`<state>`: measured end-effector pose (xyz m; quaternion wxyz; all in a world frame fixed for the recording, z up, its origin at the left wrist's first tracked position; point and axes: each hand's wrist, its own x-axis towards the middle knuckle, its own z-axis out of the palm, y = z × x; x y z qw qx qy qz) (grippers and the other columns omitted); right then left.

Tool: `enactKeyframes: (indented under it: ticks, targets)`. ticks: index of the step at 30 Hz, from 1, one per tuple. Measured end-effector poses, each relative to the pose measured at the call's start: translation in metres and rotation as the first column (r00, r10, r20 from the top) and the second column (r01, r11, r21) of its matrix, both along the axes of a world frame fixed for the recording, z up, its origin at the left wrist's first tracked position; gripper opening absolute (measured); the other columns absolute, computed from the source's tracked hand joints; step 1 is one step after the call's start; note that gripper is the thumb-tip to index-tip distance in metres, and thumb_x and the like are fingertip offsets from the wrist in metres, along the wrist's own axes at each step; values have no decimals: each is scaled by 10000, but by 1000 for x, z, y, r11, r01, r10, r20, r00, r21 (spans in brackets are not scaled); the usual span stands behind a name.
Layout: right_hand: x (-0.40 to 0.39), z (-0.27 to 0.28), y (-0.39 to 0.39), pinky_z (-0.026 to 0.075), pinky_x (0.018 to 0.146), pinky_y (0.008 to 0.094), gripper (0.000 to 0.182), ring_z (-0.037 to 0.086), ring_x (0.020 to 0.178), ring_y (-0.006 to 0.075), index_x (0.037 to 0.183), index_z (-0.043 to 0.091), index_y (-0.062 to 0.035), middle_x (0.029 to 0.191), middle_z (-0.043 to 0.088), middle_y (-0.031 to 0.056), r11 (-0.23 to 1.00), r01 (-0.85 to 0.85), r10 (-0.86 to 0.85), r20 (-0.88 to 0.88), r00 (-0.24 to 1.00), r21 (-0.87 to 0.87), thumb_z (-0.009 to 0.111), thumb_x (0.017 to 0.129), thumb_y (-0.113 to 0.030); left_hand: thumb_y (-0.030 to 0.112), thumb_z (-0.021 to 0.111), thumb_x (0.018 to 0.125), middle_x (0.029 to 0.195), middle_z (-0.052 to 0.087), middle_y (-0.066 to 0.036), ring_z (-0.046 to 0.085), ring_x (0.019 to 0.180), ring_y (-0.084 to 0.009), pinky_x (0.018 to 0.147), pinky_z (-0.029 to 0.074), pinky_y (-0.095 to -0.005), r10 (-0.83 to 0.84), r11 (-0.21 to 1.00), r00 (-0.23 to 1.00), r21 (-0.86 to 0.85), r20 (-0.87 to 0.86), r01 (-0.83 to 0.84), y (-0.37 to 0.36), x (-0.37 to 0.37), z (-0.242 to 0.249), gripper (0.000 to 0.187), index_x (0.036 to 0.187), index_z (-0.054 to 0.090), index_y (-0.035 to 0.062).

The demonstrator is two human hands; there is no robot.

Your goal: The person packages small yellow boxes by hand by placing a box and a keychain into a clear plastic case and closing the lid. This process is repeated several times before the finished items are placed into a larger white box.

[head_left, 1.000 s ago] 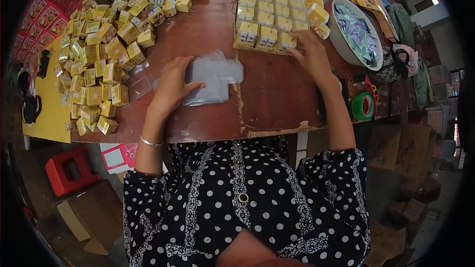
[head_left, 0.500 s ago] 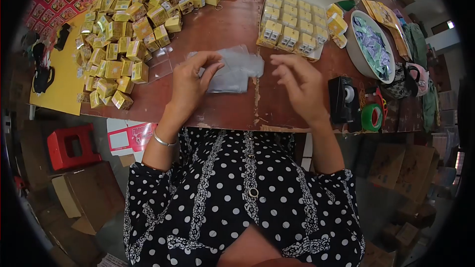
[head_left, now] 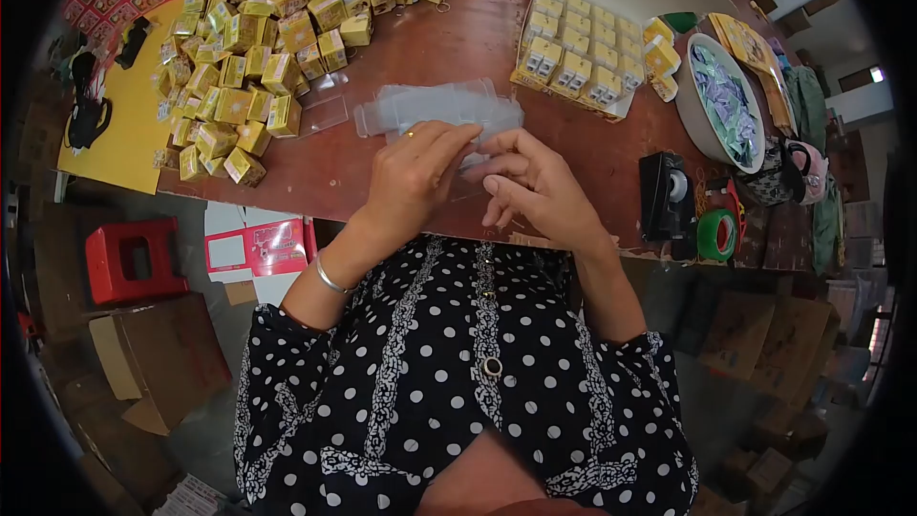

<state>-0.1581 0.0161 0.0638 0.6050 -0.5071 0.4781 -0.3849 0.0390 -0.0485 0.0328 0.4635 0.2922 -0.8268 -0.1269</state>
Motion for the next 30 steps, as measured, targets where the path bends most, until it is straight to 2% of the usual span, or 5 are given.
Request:
enactKeyframes:
  ticks: [8, 13, 17, 21, 30]
  targets:
    - [11, -14, -11, 504, 514, 197, 305, 641, 568, 105, 1287, 489, 58, 1007, 750, 172, 999, 32, -31, 40, 999, -18, 577, 1003, -13, 284, 863, 714, 1337, 539, -247, 545, 1228, -384, 1068, 403, -477, -18, 992, 925, 123, 380, -31, 35, 33, 4, 987, 1467, 355, -104]
    - [34, 11, -28, 473, 493, 198, 253, 587, 519, 84, 1240, 540, 59, 999, 756, 166, 998, -62, 62, -7, 998, 16, 583, 1014, -47, 219, 866, 727, 1350, 548, -251, 583, 1206, -384, 1018, 473, -448, 148, 973, 932, 121, 330, -197, 41, 47, -12, 942, 1465, 368, -91]
    - [36, 13, -80, 475, 527, 213, 193, 613, 616, 74, 1118, 639, 28, 932, 745, 110, 954, 154, -144, 58, 988, -257, 549, 1042, -125, 191, 846, 804, 1250, 659, -196, 687, 1078, -348, 900, 565, -411, 26, 953, 998, 302, -56, -8, 46, 72, -3, 774, 1435, 471, -54]
    - [93, -20, -139, 528, 693, 216, 245, 650, 826, 82, 1226, 636, 0, 978, 714, 60, 895, -212, 129, -226, 965, -393, 594, 1019, -125, 174, 815, 858, 1191, 703, -190, 724, 1019, -321, 841, 588, -372, -83, 954, 956, 255, -280, 158, 51, 83, 9, 637, 1381, 539, -64]
    - [213, -69, -172, 542, 847, 485, 518, 678, 1015, 375, 1390, 572, -187, 1126, 653, 151, 732, -489, -32, -741, 671, -474, 729, 914, -321, 152, 816, 853, 1153, 722, -191, 741, 981, -303, 816, 597, -351, -135, 965, 928, 165, -348, 202, 51, 104, 18, 622, 1357, 545, -92]
